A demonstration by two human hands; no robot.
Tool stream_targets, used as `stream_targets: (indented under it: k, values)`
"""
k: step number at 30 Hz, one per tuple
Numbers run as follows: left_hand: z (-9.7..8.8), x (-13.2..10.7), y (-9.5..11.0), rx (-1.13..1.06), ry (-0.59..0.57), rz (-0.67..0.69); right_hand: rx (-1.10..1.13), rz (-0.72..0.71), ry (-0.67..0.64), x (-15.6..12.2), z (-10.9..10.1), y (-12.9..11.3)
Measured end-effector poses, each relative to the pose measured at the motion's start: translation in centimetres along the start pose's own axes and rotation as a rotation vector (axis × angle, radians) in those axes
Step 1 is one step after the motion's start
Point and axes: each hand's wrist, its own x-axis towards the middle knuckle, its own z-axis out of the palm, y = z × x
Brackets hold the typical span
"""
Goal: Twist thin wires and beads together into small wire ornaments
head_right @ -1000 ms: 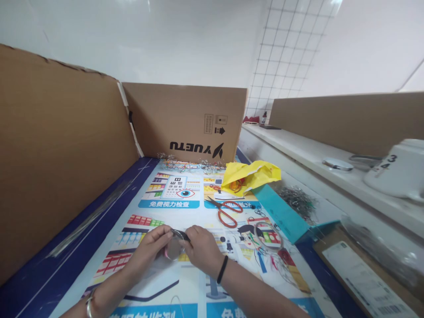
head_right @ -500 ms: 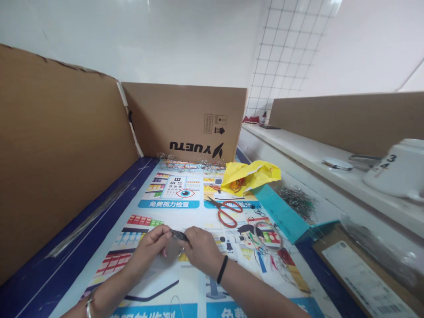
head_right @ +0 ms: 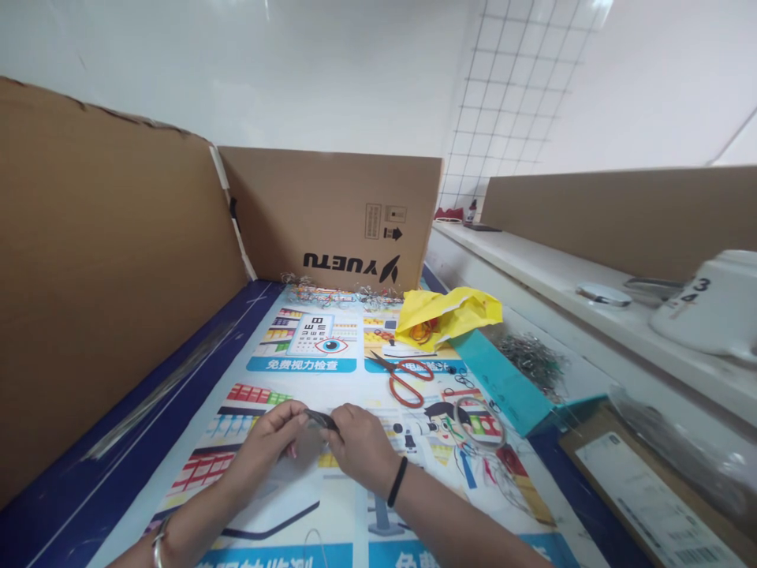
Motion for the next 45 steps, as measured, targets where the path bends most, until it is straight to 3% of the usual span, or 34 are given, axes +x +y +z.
stream_targets:
  k: [8,27,45]
  values:
    - [-0.4,0.0,-0.6,-0.023,-0.024,0.011,-0.006,-0.005,0.007,-0.1,0.0,-0.1]
    - [-0.5,-0.1,-0.6,-0.479,-0.353,-0.114,0.078,-0.122,0.023,-0.2,-0.5,-0.2]
    - [-0.5,-0.4,0.1,-0.465,-0.395,-0.148,-0.011,-0.201,0.036,-0.1,-0.8,-0.2]
